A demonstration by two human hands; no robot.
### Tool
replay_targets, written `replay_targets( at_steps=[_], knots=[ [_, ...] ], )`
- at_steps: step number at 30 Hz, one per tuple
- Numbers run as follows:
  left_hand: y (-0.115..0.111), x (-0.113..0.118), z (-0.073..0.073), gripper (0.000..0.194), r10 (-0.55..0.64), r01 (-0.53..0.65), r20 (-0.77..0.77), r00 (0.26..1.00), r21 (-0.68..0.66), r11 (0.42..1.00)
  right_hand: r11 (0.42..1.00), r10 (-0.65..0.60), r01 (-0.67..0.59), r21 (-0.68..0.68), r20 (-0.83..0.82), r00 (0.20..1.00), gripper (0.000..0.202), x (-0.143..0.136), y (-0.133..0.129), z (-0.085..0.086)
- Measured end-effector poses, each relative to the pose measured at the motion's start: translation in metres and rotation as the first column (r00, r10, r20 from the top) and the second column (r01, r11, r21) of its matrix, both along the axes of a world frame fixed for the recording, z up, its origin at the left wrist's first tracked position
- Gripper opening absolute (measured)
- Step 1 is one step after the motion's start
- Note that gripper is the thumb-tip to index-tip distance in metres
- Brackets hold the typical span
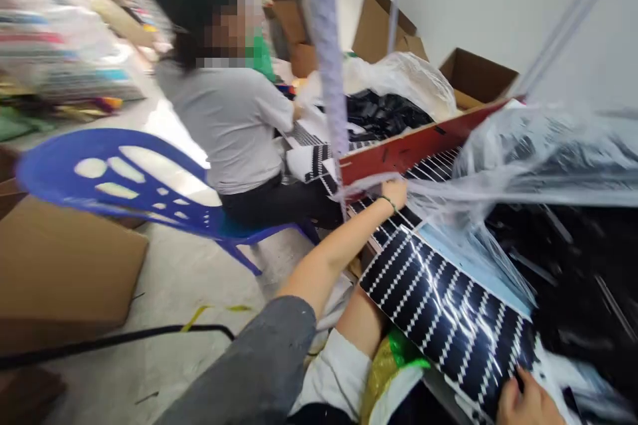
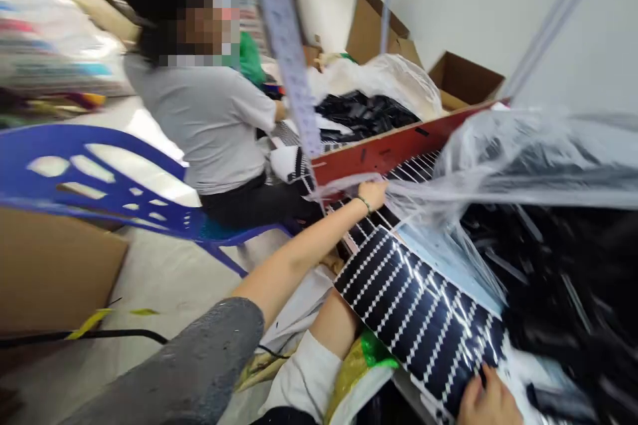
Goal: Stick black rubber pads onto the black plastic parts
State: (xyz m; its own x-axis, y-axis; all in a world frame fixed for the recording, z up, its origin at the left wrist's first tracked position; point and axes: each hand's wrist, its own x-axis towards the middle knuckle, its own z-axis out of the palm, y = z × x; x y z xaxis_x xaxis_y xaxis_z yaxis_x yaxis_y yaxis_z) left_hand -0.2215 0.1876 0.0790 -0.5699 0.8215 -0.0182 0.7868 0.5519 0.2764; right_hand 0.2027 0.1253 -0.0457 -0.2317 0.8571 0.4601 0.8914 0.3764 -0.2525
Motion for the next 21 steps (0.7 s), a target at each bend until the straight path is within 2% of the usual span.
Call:
replay_targets(
  at_steps=[2, 4, 7, 8, 9, 11, 12, 13, 16, 18, 20, 21],
  knots=[
    [-0.016, 0.021, 0.014, 0.035, -0.001, 0.000, -0.039, 0.999, -0.028, 1.000, 0.999, -0.043, 0.042, 0.020, 0.056, 0.997, 0.032, -0.010, -0.018, 0.010],
    [-0.027, 0.042, 0.025, 0.033, -0.067, 0.065, -0.069, 0.995, -0.036, 0.997, 0.995, -0.093, 0.096, -0.035, 0.079, 0.993, 0.032, -0.022, -0.034, 0.019],
    [-0.027, 0.079, 0.027, 0.040, -0.260, 0.261, -0.073, 0.963, 0.009, 0.965, 0.977, -0.138, 0.152, -0.150, 0.101, 0.985, 0.032, -0.033, -0.043, 0.021],
    [-0.024, 0.096, 0.023, 0.038, -0.365, 0.365, -0.028, 0.931, 0.138, 0.921, 0.969, -0.135, 0.152, -0.193, 0.097, 0.986, 0.031, -0.035, -0.043, 0.020],
    [-0.022, 0.117, 0.017, 0.036, -0.500, 0.481, 0.030, 0.866, 0.223, 0.848, 0.961, -0.136, 0.154, -0.229, 0.093, 0.986, 0.031, -0.035, -0.043, 0.018],
    [-0.023, 0.168, 0.002, 0.033, -0.722, 0.651, 0.123, 0.681, 0.350, 0.673, 0.943, -0.150, 0.168, -0.288, 0.085, 0.985, 0.032, -0.035, -0.044, 0.017],
    [-0.025, 0.197, -0.006, 0.032, -0.801, 0.718, 0.156, 0.578, 0.368, 0.590, 0.937, -0.149, 0.168, -0.307, 0.084, 0.985, 0.032, -0.035, -0.045, 0.018],
    [-0.028, 0.226, -0.014, 0.031, -0.845, 0.766, 0.175, 0.505, 0.360, 0.532, 0.932, -0.149, 0.168, -0.322, 0.084, 0.985, 0.033, -0.036, -0.047, 0.019],
    [-0.029, 0.304, -0.038, 0.032, -0.922, 0.872, 0.188, 0.339, 0.303, 0.383, 0.918, -0.115, 0.144, -0.371, 0.100, 0.988, 0.033, -0.041, -0.052, 0.026],
    [-0.024, 0.342, -0.049, 0.034, -0.928, 0.916, 0.190, 0.319, 0.188, 0.353, 0.902, -0.091, 0.130, -0.411, 0.112, 0.989, 0.033, -0.043, -0.053, 0.028],
    [-0.015, 0.361, -0.056, 0.030, -0.906, 0.912, 0.198, 0.375, 0.099, 0.399, 0.885, -0.082, 0.120, -0.450, 0.102, 0.991, 0.032, -0.043, -0.052, 0.029],
    [-0.011, 0.363, -0.058, 0.027, -0.888, 0.892, 0.212, 0.407, 0.117, 0.437, 0.881, -0.080, 0.107, -0.461, 0.078, 0.994, 0.032, -0.041, -0.051, 0.028]
  ],
)
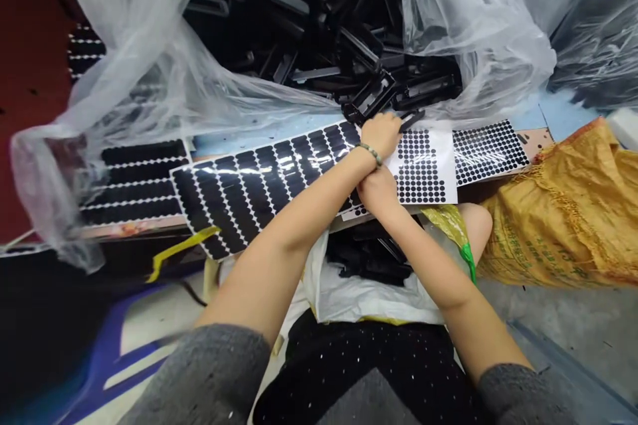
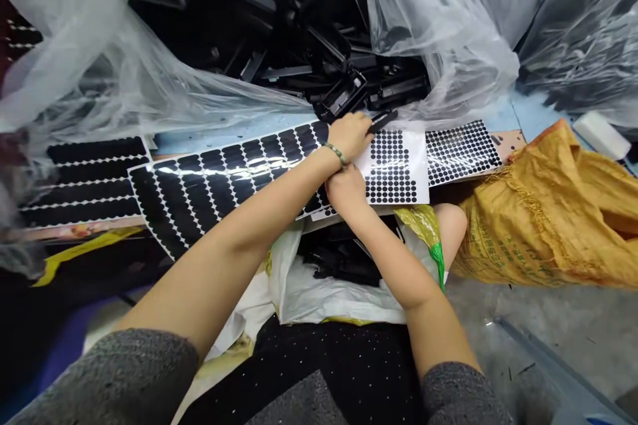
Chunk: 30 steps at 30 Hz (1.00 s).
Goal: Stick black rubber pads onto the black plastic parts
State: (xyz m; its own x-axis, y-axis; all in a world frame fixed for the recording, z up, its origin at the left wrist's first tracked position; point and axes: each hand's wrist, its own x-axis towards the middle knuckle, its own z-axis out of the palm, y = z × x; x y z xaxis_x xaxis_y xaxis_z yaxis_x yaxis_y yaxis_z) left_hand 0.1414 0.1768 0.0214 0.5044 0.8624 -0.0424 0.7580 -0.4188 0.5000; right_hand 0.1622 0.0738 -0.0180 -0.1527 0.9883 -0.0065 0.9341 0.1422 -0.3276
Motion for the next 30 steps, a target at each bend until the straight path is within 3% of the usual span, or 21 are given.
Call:
replay_targets(
  at_steps=[2, 3, 4, 6, 8, 10, 14, 18, 22, 26, 30],
  knots=[
    [0.006, -0.012, 0.001, 0.020, 0.093, -0.092, 0.211, 0.973, -0.015, 0.996, 1.000, 0.010, -0.007, 0.024, -0.104, 0.995, 0.031, 0.008, 0.001, -0.003],
    [0.006, -0.025, 0.003, 0.017, 0.142, -0.132, 0.373, 0.917, -0.052, 0.990, 0.998, 0.017, -0.006, 0.061, -0.176, 0.984, 0.032, 0.014, 0.001, -0.005],
    [0.003, -0.041, 0.006, 0.016, 0.194, -0.153, 0.535, 0.822, -0.121, 0.981, 0.994, 0.023, 0.004, 0.108, -0.248, 0.968, 0.034, 0.021, 0.000, -0.007],
    [-0.014, -0.076, 0.013, 0.010, 0.343, -0.126, 0.761, 0.551, -0.330, 0.935, 0.980, 0.011, 0.063, 0.190, -0.364, 0.931, 0.035, 0.035, -0.004, -0.010],
    [-0.039, -0.106, 0.018, 0.006, 0.472, -0.012, 0.825, 0.311, -0.493, 0.870, 0.967, -0.041, 0.140, 0.214, -0.412, 0.910, 0.029, 0.045, -0.009, -0.012],
    [-0.065, -0.123, 0.017, 0.008, 0.573, 0.007, 0.792, 0.213, -0.587, 0.809, 0.962, -0.110, 0.200, 0.188, -0.403, 0.908, 0.026, 0.048, -0.012, -0.013],
    [-0.083, -0.119, -0.004, 0.010, 0.704, -0.015, 0.674, 0.224, -0.719, 0.694, 0.964, -0.181, 0.235, 0.126, -0.339, 0.923, 0.031, 0.036, -0.004, -0.018],
    [-0.065, -0.099, -0.030, 0.017, 0.742, -0.017, 0.601, 0.297, -0.773, 0.634, 0.969, -0.142, 0.209, 0.134, -0.392, 0.909, 0.027, 0.025, 0.009, -0.026],
    [-0.053, -0.098, -0.037, 0.019, 0.774, 0.003, 0.553, 0.308, -0.814, 0.581, 0.981, -0.018, 0.115, 0.154, -0.523, 0.852, 0.025, 0.029, 0.007, -0.019],
    [-0.067, -0.110, -0.025, 0.024, 0.775, 0.071, 0.572, 0.269, -0.814, 0.577, 0.985, -0.005, 0.129, 0.113, -0.734, 0.680, 0.026, 0.038, -0.003, 0.004],
    [-0.100, -0.118, -0.011, 0.034, 0.735, 0.180, 0.663, 0.143, -0.747, 0.640, 0.983, -0.104, 0.181, -0.029, -0.900, 0.424, 0.027, 0.036, -0.014, 0.030]
  ],
)
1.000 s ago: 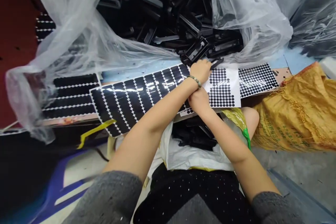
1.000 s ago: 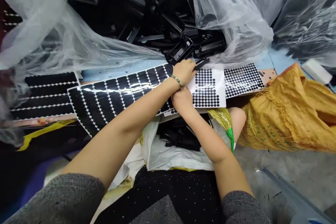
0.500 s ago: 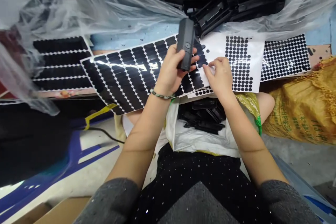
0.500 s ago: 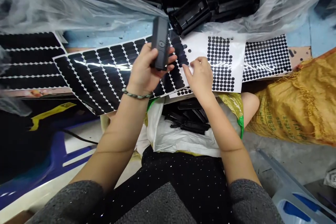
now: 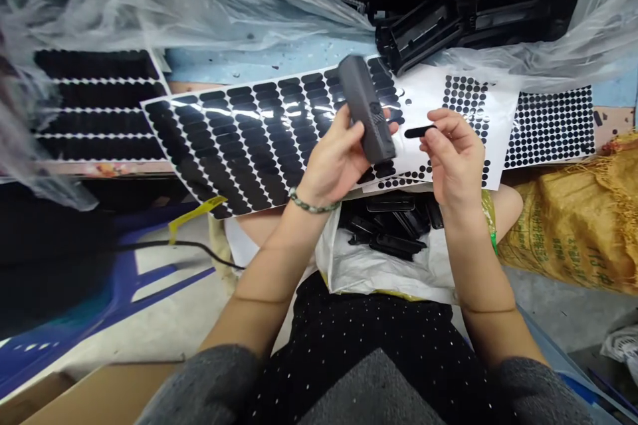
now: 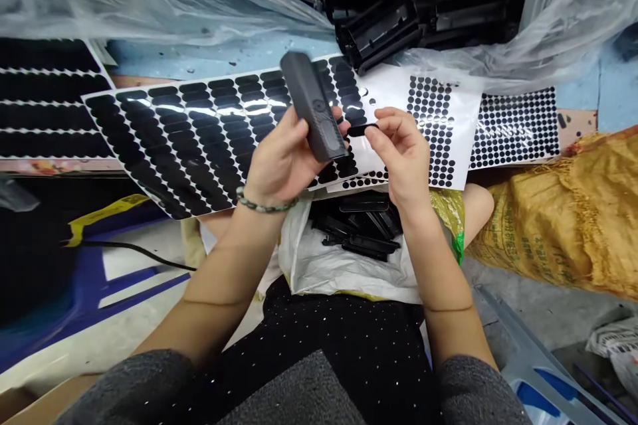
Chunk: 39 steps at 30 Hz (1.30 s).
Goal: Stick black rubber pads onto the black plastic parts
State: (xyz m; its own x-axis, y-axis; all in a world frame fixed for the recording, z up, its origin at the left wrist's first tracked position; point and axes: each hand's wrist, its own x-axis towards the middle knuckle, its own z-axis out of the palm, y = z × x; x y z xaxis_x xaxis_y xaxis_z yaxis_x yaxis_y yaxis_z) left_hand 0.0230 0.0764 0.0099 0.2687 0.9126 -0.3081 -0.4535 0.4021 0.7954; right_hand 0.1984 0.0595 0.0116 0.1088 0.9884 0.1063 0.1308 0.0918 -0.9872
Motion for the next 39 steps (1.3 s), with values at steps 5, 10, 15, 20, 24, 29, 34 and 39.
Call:
replay_targets(
  at_steps=[5, 10, 15, 20, 24, 29, 34, 39],
  knots=[
    [-0.031, 0.004, -0.003, 0.053, 0.083, -0.103, 0.161, 0.983, 0.122, 0.987, 0.997, -0.028, 0.011, -0.075, -0.227, 0.973, 0.026, -0.016, -0.018, 0.018],
    [-0.040, 0.015, -0.001, 0.046, 0.159, -0.192, 0.170, 0.972, 0.200, 0.961, 0.996, -0.042, 0.024, -0.084, -0.212, 0.976, 0.022, -0.027, -0.027, 0.022],
    [-0.045, 0.021, 0.010, 0.047, 0.228, -0.248, 0.114, 0.967, 0.207, 0.946, 0.995, -0.087, 0.089, -0.034, 0.053, 0.995, 0.015, -0.031, -0.029, 0.021],
    [-0.049, 0.023, 0.012, 0.049, 0.245, -0.252, 0.061, 0.968, 0.223, 0.942, 0.997, -0.069, 0.061, 0.049, 0.205, 0.976, 0.011, -0.032, -0.032, 0.018],
    [-0.050, 0.023, 0.014, 0.049, 0.256, -0.259, 0.039, 0.966, 0.225, 0.939, 0.995, -0.062, 0.039, 0.089, 0.266, 0.962, 0.011, -0.032, -0.033, 0.015],
    [-0.052, 0.024, 0.016, 0.052, 0.277, -0.269, 0.007, 0.961, 0.260, 0.927, 0.985, -0.117, 0.078, 0.156, 0.262, 0.958, 0.010, -0.031, -0.033, 0.019],
    [-0.052, 0.029, 0.014, 0.048, 0.316, -0.292, -0.018, 0.949, 0.331, 0.897, 0.974, -0.178, 0.120, 0.191, 0.327, 0.928, 0.010, -0.034, -0.040, 0.031],
    [-0.059, 0.031, 0.011, 0.050, 0.285, -0.275, 0.013, 0.958, 0.309, 0.910, 0.994, -0.060, 0.028, 0.104, 0.319, 0.946, 0.017, -0.029, -0.038, 0.032]
  ],
)
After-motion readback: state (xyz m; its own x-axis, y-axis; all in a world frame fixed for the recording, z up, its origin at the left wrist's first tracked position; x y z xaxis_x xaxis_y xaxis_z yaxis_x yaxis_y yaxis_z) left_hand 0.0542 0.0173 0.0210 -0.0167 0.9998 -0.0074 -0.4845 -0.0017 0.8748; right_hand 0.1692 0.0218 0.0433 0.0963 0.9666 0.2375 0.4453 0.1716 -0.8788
